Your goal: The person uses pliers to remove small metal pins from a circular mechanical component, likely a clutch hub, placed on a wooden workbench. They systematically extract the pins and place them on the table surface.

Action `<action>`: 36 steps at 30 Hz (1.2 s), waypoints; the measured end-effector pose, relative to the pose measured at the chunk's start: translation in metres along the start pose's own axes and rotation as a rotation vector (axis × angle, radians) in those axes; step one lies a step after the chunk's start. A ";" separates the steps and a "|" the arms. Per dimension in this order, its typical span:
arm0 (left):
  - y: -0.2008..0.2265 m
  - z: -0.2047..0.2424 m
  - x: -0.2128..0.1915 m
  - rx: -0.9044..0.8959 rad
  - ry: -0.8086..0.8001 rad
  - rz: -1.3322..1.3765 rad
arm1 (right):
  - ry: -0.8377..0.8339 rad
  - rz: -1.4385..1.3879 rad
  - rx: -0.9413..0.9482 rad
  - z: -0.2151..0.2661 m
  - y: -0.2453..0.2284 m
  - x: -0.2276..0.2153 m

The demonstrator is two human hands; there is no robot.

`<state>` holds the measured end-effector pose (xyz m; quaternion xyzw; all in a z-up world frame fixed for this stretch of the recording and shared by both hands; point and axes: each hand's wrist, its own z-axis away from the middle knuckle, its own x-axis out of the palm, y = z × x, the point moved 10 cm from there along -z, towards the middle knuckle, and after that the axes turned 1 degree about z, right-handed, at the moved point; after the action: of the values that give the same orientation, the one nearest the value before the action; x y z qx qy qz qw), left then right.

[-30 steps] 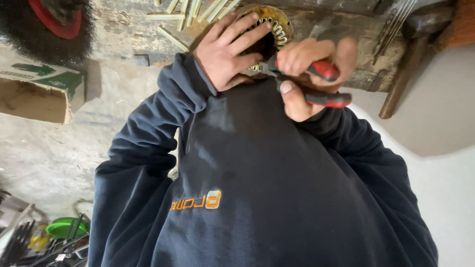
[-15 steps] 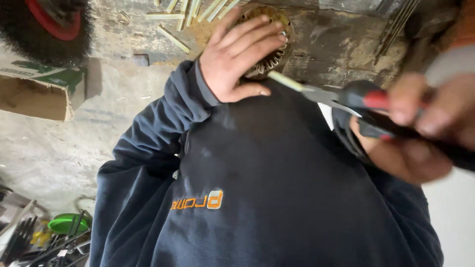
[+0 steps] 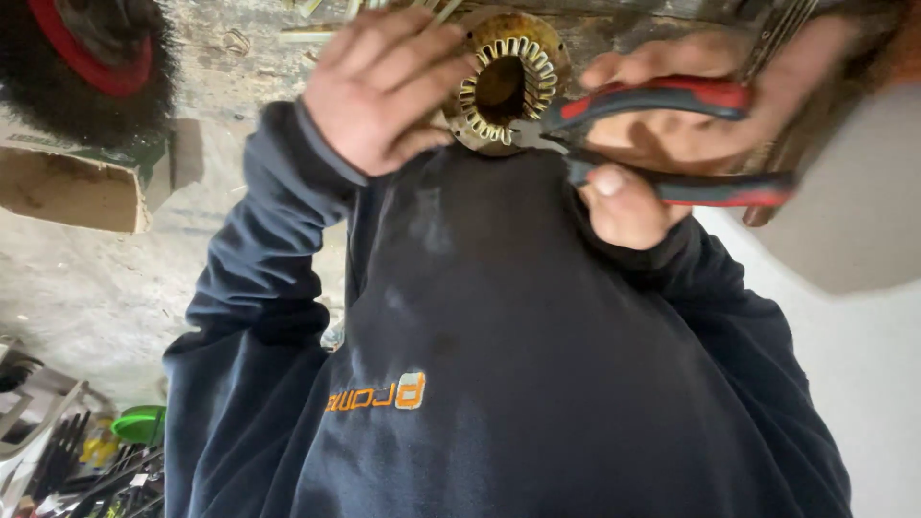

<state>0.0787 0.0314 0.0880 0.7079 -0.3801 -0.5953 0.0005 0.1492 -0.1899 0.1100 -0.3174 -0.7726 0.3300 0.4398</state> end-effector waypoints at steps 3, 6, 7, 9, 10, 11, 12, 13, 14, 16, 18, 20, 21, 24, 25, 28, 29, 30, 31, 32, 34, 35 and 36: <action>0.013 -0.008 0.013 0.061 -0.058 0.111 | -0.047 0.046 0.036 0.006 0.009 0.024; 0.021 -0.014 0.026 0.078 -0.096 0.172 | -0.009 0.123 0.167 0.017 0.010 0.027; 0.023 -0.014 0.028 0.077 -0.097 0.173 | -0.009 0.123 0.169 0.019 0.013 0.027; 0.026 -0.015 0.035 0.084 -0.101 0.169 | -0.014 0.125 0.173 0.023 0.017 0.026; 0.027 -0.015 0.036 0.086 -0.101 0.171 | -0.013 0.127 0.172 0.023 0.018 0.024; 0.027 -0.015 0.037 0.090 -0.098 0.173 | -0.039 0.134 0.128 0.023 0.015 0.025; 0.028 -0.015 0.038 0.094 -0.093 0.174 | -0.066 0.140 0.083 0.023 0.011 0.026; 0.028 -0.015 0.038 0.095 -0.093 0.175 | -0.066 0.141 0.083 0.023 0.010 0.028; 0.028 -0.016 0.038 0.094 -0.091 0.178 | -0.053 0.151 0.078 0.022 0.008 0.030; 0.027 -0.016 0.038 0.094 -0.088 0.179 | -0.042 0.161 0.072 0.023 0.010 0.030; 0.026 -0.015 0.038 0.094 -0.089 0.194 | -0.021 0.161 0.000 0.024 0.010 0.025; 0.026 -0.014 0.038 0.094 -0.084 0.203 | -0.059 0.180 -0.052 0.024 0.007 0.027; 0.026 -0.013 0.038 0.095 -0.081 0.213 | -0.094 0.199 -0.105 0.025 0.003 0.030; 0.027 -0.013 0.039 0.083 -0.075 0.215 | -0.105 0.216 -0.110 0.021 0.001 0.040; 0.027 -0.012 0.040 0.081 -0.073 0.215 | -0.108 0.215 -0.108 0.019 0.000 0.041; 0.026 -0.010 0.043 0.074 -0.073 0.221 | -0.112 0.179 -0.072 0.011 0.001 0.048; 0.026 -0.010 0.043 0.072 -0.074 0.223 | -0.116 0.158 -0.092 0.006 -0.003 0.055; 0.026 -0.009 0.044 0.070 -0.075 0.224 | -0.121 0.134 -0.112 0.001 -0.007 0.061; 0.027 -0.012 0.042 0.071 -0.073 0.223 | -0.123 0.134 -0.113 0.002 -0.030 0.032; 0.029 -0.015 0.037 0.079 -0.055 0.227 | -0.341 0.111 0.099 0.007 -0.031 0.023; 0.031 -0.018 0.032 0.086 -0.037 0.229 | -0.563 0.084 0.308 0.011 -0.053 0.033; 0.034 -0.019 0.027 0.121 0.012 0.260 | -0.477 -0.146 0.408 0.001 -0.070 0.049; 0.038 -0.021 0.022 0.164 0.058 0.295 | -0.380 -0.369 0.499 -0.007 -0.087 0.065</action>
<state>0.0759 -0.0166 0.0929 0.6590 -0.5271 -0.5350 0.0411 0.1112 -0.1885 0.2120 0.0114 -0.7804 0.4767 0.4045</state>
